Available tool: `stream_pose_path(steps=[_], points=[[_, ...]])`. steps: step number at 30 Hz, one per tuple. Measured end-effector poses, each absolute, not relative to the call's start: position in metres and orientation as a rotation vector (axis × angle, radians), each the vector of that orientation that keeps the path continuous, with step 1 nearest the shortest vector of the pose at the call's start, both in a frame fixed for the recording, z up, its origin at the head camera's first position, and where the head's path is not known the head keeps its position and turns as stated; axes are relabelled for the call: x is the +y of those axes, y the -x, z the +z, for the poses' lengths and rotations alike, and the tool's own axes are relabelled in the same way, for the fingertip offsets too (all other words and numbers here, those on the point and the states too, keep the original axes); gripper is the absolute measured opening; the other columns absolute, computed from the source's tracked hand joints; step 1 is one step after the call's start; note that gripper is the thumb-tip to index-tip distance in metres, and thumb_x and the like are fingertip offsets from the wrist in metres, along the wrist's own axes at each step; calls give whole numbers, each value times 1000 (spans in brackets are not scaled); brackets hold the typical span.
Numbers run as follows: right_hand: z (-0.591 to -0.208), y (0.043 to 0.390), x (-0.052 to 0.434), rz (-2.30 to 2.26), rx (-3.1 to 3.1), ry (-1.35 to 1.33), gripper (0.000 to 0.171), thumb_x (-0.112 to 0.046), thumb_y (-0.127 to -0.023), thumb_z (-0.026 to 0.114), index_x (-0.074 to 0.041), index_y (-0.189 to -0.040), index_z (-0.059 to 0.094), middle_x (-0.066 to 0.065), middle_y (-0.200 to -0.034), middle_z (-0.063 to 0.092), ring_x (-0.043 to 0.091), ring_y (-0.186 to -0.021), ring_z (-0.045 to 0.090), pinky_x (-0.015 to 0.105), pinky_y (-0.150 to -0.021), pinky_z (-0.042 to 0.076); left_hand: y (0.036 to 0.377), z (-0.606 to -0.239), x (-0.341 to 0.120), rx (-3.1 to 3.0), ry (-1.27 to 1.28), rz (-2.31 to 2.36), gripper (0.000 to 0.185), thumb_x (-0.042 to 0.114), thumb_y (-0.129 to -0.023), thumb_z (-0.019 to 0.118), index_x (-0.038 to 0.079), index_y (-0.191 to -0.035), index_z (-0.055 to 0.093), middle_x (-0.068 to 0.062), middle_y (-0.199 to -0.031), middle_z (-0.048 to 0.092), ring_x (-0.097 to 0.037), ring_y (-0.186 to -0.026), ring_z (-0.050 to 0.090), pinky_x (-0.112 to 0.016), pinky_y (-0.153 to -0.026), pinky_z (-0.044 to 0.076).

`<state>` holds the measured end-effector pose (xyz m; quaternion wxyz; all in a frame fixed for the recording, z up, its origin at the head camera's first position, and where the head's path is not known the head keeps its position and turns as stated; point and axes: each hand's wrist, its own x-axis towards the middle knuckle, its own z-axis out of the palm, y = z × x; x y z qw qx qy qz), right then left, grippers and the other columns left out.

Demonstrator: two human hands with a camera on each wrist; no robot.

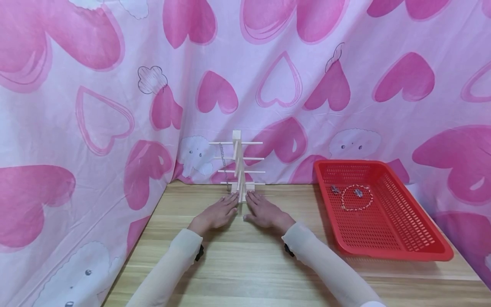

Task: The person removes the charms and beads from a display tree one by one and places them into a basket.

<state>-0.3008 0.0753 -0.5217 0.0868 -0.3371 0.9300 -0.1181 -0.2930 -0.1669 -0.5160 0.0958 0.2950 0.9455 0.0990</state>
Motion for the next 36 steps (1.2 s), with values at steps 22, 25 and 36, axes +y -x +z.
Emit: stream_pose_path(steps=[22, 25, 36], points=[[-523, 300, 75, -339, 2774, 1007, 69, -43, -117, 30, 0, -169, 19, 16, -180, 11, 34, -168, 11, 48, -138, 14, 304, -480, -192, 2922, -619, 914, 46, 34, -116, 44, 3, -143, 65, -18, -140, 70, -37, -131, 66, -56, -116, 52], [-524, 301, 75, -339, 2776, 1009, 68, -43, -117, 31, 0, -169, 20, 17, -180, 12, 34, -168, 11, 48, -138, 15, 312, -464, -196, 3015, -659, 1025, 33, 22, -112, 54, -1, -126, 73, -19, -113, 77, -32, -103, 73, -52, -96, 62], [-524, 302, 74, -336, 2777, 1005, 68, -43, -117, 30, 0, -169, 20, 16, -180, 12, 33, -168, 11, 47, -138, 15, 328, -404, -193, 3350, -595, 1429, 19, 8, -105, 63, -5, -105, 77, -15, -87, 78, -26, -77, 73, -26, -66, 58]])
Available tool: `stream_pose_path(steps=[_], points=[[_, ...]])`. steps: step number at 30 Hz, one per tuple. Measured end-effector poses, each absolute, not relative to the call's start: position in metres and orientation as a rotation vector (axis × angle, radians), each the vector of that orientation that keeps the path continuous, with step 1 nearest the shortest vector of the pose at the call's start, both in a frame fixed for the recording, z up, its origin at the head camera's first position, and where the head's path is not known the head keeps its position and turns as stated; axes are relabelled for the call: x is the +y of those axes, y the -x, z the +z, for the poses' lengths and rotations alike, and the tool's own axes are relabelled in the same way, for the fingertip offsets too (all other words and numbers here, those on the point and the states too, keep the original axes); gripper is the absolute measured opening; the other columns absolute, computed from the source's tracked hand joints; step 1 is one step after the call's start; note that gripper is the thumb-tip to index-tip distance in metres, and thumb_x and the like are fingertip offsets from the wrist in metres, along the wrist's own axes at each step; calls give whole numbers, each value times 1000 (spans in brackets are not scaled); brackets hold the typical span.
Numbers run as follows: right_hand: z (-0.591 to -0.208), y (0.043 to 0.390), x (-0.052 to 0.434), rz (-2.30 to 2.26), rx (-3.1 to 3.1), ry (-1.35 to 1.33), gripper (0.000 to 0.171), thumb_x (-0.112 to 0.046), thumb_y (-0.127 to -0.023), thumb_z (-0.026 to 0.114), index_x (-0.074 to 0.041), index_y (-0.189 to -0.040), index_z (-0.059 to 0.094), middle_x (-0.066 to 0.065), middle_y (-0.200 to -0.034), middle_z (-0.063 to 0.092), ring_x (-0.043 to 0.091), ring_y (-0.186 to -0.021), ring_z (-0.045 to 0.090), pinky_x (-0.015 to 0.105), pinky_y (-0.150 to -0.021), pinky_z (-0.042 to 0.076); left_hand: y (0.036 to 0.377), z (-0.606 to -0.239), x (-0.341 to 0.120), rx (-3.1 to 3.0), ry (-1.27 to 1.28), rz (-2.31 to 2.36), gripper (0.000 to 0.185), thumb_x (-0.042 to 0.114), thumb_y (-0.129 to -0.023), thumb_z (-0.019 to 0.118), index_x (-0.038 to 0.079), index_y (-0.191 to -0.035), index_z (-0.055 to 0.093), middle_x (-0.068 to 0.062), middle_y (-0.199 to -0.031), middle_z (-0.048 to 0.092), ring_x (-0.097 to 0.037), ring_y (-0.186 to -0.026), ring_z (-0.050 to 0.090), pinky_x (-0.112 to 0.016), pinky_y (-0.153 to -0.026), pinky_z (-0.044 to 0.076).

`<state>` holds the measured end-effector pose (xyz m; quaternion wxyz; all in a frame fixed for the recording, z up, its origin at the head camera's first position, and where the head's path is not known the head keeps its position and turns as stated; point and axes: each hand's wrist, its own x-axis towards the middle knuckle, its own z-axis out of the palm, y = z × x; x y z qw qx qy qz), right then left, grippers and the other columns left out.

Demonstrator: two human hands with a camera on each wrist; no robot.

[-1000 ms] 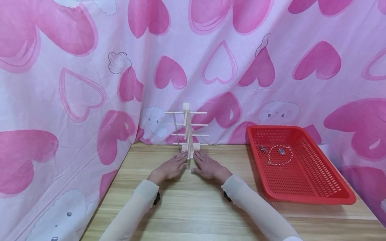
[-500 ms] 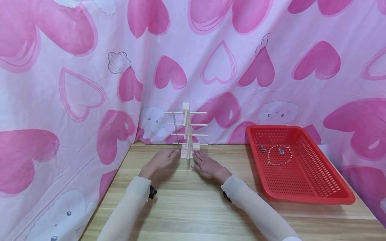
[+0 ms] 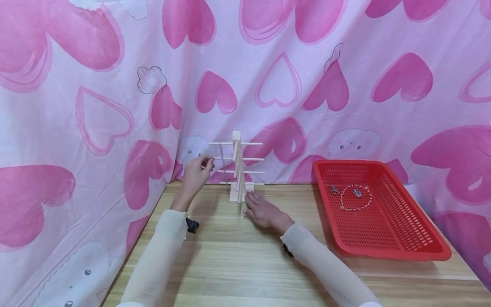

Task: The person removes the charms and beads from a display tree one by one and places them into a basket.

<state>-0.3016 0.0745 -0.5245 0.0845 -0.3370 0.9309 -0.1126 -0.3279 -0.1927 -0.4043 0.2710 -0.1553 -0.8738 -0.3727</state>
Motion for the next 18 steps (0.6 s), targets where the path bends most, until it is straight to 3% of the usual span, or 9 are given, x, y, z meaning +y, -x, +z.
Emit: stream_pose_path(steps=[12, 18], points=[[-525, 301, 74, -351, 2775, 1011, 67, -40, -117, 31, 1, -169, 19, 17, -180, 11, 35, -168, 11, 48, -138, 14, 338, -376, -173, -2313, 301, -998, 23, 15, -105, 65, 0, -114, 80, -16, -95, 80, -32, -87, 76, -45, -77, 61], [-523, 300, 74, -377, 2767, 1004, 66, -39, -117, 33, 0, -169, 20, 17, -180, 12, 35, -168, 11, 48, -138, 14, 339, -375, -162, -2344, 296, -1069, 25, 17, -105, 66, 0, -115, 79, -16, -97, 81, -31, -84, 77, -43, -75, 63]])
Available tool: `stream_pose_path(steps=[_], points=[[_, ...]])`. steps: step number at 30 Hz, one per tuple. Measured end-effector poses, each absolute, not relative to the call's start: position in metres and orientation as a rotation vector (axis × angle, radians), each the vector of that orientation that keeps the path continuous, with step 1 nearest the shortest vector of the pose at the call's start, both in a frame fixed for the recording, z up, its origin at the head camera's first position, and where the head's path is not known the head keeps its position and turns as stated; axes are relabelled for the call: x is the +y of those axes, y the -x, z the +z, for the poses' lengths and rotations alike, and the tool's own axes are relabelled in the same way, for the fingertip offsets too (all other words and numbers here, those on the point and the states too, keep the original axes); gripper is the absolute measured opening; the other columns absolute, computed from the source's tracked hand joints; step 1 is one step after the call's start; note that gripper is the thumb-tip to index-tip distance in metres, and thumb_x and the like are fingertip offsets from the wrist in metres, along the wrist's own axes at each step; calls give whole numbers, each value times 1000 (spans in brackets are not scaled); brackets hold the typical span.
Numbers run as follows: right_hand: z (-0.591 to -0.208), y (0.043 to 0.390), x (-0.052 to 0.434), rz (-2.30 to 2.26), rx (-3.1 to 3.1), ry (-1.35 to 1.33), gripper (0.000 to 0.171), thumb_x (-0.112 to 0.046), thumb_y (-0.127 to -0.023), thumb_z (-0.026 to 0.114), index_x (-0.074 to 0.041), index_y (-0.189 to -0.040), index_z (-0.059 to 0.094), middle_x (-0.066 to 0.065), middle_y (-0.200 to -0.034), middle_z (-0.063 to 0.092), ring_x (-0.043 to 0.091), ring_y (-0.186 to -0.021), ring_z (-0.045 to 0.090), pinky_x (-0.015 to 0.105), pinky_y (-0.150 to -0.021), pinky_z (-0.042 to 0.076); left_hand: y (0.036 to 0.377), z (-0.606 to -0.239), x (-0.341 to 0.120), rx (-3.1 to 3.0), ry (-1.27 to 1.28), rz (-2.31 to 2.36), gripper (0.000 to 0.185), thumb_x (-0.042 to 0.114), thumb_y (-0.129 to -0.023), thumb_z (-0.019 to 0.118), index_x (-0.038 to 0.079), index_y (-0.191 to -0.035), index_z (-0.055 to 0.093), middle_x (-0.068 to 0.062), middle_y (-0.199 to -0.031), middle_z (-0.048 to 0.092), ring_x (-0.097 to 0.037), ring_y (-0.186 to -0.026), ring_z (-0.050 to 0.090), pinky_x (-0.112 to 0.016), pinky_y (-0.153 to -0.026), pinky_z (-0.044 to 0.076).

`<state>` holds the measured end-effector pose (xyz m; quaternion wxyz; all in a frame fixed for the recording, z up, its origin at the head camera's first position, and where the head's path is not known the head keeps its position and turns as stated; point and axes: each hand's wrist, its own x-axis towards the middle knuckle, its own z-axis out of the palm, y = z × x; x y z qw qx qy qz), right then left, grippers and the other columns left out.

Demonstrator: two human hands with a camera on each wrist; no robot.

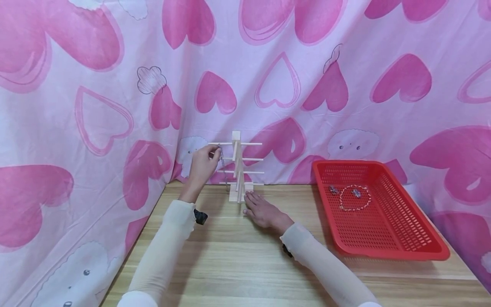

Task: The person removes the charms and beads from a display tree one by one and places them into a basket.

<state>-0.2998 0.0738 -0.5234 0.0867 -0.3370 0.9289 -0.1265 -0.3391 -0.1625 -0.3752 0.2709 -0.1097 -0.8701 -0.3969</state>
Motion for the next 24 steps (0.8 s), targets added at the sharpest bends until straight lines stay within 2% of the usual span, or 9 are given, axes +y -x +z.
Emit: stream_pose_path(steps=[9, 16, 24], points=[[-525, 301, 75, -353, 2766, 987, 68, -43, -117, 30, -3, -170, 18, 14, -181, 10, 32, -168, 9, 46, -139, 13, 342, -376, -154, -2300, 246, -1068, 22, 17, -105, 67, -2, -107, 79, -18, -91, 80, -31, -79, 75, -37, -68, 60], [-523, 301, 75, -355, 2765, 992, 68, -43, -117, 29, -2, -170, 18, 14, -180, 10, 32, -168, 8, 46, -139, 13, 342, -375, -154, -2287, 218, -1072, 24, 18, -106, 66, -2, -105, 79, -18, -89, 79, -30, -75, 72, -28, -64, 54], [-523, 302, 76, -369, 2758, 1005, 67, -42, -117, 30, 0, -169, 19, 16, -180, 11, 35, -168, 10, 48, -138, 14, 342, -378, -157, -2251, 213, -1068, 23, 18, -106, 65, -1, -101, 78, -18, -87, 78, -30, -76, 71, -35, -69, 56]])
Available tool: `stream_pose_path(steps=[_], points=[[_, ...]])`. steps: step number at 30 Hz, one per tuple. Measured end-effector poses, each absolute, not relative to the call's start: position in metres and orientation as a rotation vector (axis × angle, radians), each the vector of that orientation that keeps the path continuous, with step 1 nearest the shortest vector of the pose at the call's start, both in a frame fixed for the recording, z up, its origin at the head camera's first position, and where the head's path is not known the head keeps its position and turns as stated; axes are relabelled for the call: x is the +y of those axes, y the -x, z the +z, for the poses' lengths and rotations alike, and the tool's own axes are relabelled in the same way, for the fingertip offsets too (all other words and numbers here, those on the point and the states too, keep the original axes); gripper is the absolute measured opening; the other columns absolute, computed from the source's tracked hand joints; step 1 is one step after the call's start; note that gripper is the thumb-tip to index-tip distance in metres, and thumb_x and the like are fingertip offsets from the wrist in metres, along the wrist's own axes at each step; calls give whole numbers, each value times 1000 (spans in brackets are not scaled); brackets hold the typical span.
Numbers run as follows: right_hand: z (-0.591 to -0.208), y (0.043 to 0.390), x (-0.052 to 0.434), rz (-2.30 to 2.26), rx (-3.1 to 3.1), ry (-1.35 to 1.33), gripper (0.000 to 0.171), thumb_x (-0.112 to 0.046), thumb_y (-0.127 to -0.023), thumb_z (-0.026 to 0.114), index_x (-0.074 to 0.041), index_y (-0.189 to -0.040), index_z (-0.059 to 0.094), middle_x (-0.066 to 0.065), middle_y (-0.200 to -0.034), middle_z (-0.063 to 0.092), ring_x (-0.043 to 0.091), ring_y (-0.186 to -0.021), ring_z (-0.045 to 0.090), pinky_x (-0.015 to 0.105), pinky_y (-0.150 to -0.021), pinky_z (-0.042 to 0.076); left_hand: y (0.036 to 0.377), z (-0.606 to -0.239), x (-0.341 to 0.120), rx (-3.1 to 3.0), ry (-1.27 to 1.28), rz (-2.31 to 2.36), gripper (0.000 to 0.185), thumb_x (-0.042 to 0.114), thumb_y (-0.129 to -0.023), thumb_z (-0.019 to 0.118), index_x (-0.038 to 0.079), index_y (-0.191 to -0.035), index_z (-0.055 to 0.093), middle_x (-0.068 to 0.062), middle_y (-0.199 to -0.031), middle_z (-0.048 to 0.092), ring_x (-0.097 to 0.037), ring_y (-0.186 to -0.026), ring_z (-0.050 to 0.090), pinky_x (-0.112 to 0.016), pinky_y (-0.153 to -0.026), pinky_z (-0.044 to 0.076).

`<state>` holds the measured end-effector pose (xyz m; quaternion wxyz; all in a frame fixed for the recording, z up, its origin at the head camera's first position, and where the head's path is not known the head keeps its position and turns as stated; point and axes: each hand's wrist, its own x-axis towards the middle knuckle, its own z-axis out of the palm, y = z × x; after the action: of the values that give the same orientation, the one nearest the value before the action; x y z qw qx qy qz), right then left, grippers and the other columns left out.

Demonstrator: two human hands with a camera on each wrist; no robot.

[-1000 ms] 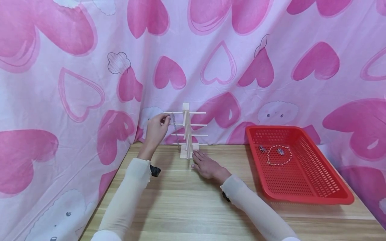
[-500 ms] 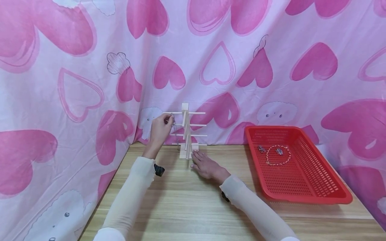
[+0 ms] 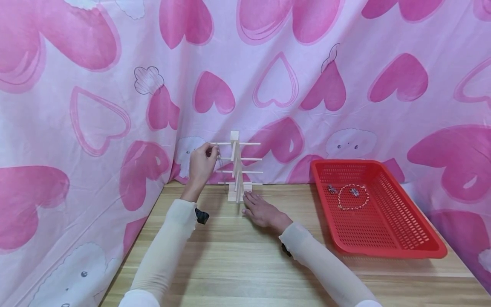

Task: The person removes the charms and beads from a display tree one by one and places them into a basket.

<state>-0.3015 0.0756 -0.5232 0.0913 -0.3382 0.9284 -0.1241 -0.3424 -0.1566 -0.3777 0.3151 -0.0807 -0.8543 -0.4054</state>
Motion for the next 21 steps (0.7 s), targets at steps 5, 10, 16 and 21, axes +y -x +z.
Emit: stream_pose_path(steps=[5, 10, 16, 21], points=[[-522, 302, 76, -389, 2758, 1001, 67, -41, -117, 31, 0, -169, 19, 17, -180, 11, 35, -168, 10, 49, -138, 14, 344, -377, -162, -2215, 197, -1057, 22, 17, -106, 66, -1, -99, 78, -19, -85, 78, -32, -76, 70, -39, -70, 57], [-522, 301, 75, -387, 2752, 990, 67, -42, -117, 30, -1, -170, 18, 15, -180, 10, 34, -168, 9, 48, -138, 13, 346, -378, -170, -2192, 182, -1039, 22, 16, -105, 66, -1, -99, 78, -18, -85, 78, -32, -76, 72, -37, -69, 56], [-522, 301, 74, -392, 2751, 970, 67, -41, -117, 31, -3, -170, 18, 14, -181, 10, 32, -168, 8, 47, -139, 13, 345, -376, -178, -2149, 157, -1052, 21, 12, -103, 65, -5, -97, 77, -22, -85, 77, -36, -76, 72, -37, -70, 55], [-521, 300, 74, -386, 2751, 969, 67, -41, -117, 31, -2, -170, 18, 14, -181, 10, 33, -168, 9, 47, -139, 13, 344, -376, -184, -2119, 135, -1078, 20, 10, -103, 66, -5, -95, 77, -22, -85, 77, -33, -75, 71, -30, -70, 54]])
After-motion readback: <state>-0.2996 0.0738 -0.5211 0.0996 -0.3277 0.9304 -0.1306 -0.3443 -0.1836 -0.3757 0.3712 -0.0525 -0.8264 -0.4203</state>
